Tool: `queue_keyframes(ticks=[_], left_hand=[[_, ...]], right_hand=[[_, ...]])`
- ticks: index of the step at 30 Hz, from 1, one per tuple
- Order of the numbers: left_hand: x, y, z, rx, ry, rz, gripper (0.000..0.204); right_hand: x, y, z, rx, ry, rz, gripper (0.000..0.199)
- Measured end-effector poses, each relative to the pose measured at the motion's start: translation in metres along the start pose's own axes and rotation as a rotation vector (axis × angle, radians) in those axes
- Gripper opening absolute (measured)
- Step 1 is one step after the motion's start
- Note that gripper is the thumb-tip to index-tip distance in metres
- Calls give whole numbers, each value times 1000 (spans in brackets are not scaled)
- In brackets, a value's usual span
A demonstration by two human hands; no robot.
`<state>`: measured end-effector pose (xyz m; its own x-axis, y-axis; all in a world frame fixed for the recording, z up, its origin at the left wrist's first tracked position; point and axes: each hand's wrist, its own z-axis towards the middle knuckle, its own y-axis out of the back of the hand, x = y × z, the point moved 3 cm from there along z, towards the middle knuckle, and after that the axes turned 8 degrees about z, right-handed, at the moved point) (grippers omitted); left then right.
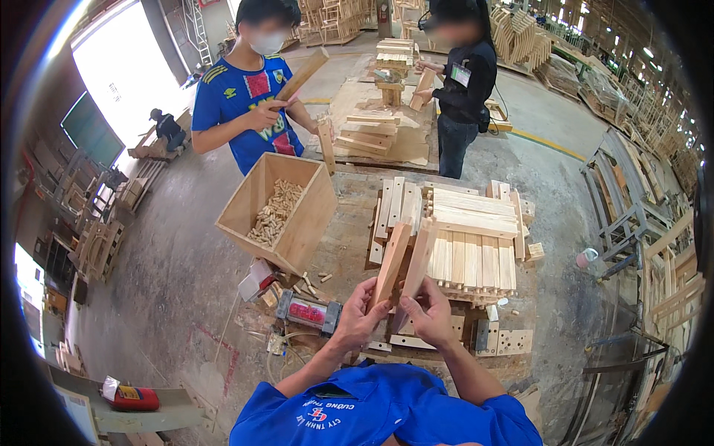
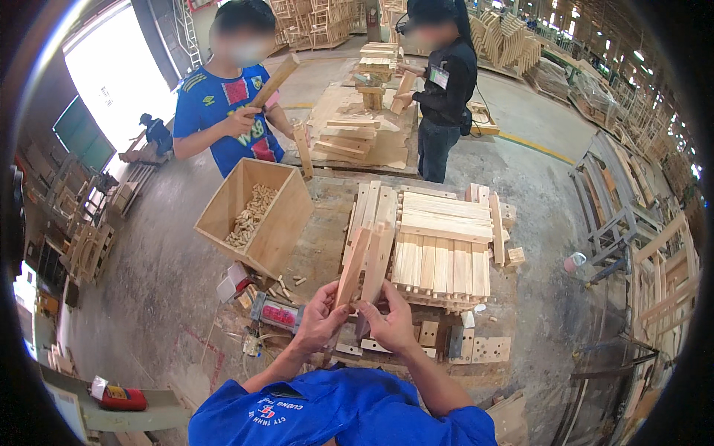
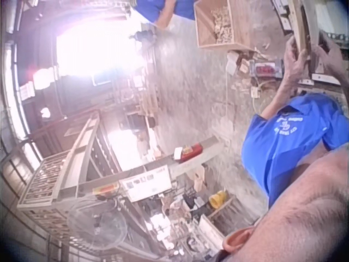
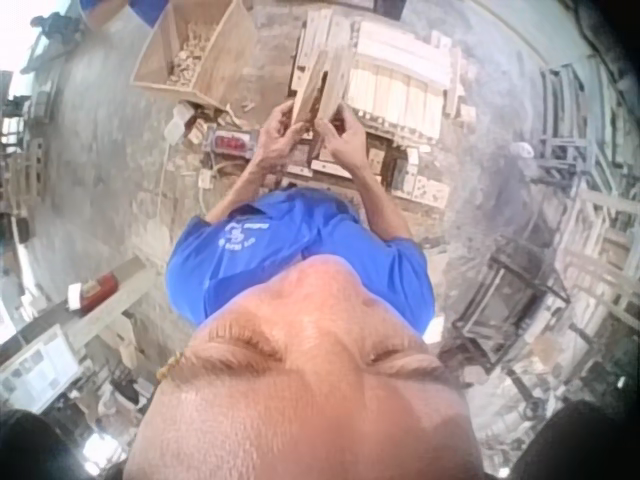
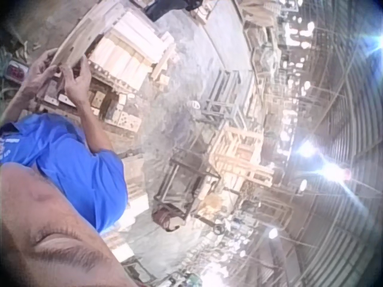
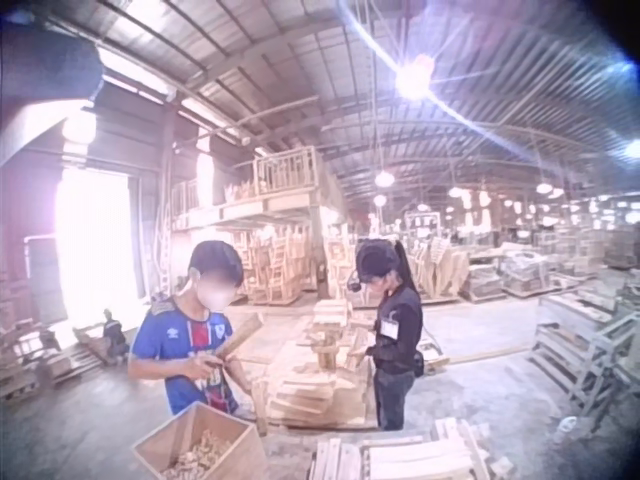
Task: The person inserts wooden dowels into pre-drilled holes on small wooden blocks and uses a nail gun to fasten them together. The assembled pieces are stacked on the workbench. The person repeats this process with multiple blocks throughout the clip.
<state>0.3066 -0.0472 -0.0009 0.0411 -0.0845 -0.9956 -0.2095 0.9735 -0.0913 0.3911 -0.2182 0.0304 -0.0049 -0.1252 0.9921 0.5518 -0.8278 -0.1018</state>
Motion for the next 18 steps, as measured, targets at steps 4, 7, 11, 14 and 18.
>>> queue_keyframes(ticks=[4,7,11,14,18], left_hand=[[-8,19,3,91,214,-105,59],[-19,25,6,166,239,-380,60],[-15,35,9,199,257,-229,69],[-11,25,12,74,159,-232,67],[-10,24,9,-14,100,172,60]], right_hand=[[52,5,-10,-11,531,-555,57],[73,9,-14,82,767,-969,61],[76,17,-11,153,904,-1257,52],[75,26,-11,166,874,-1270,53],[56,29,-15,80,650,-1009,55]])
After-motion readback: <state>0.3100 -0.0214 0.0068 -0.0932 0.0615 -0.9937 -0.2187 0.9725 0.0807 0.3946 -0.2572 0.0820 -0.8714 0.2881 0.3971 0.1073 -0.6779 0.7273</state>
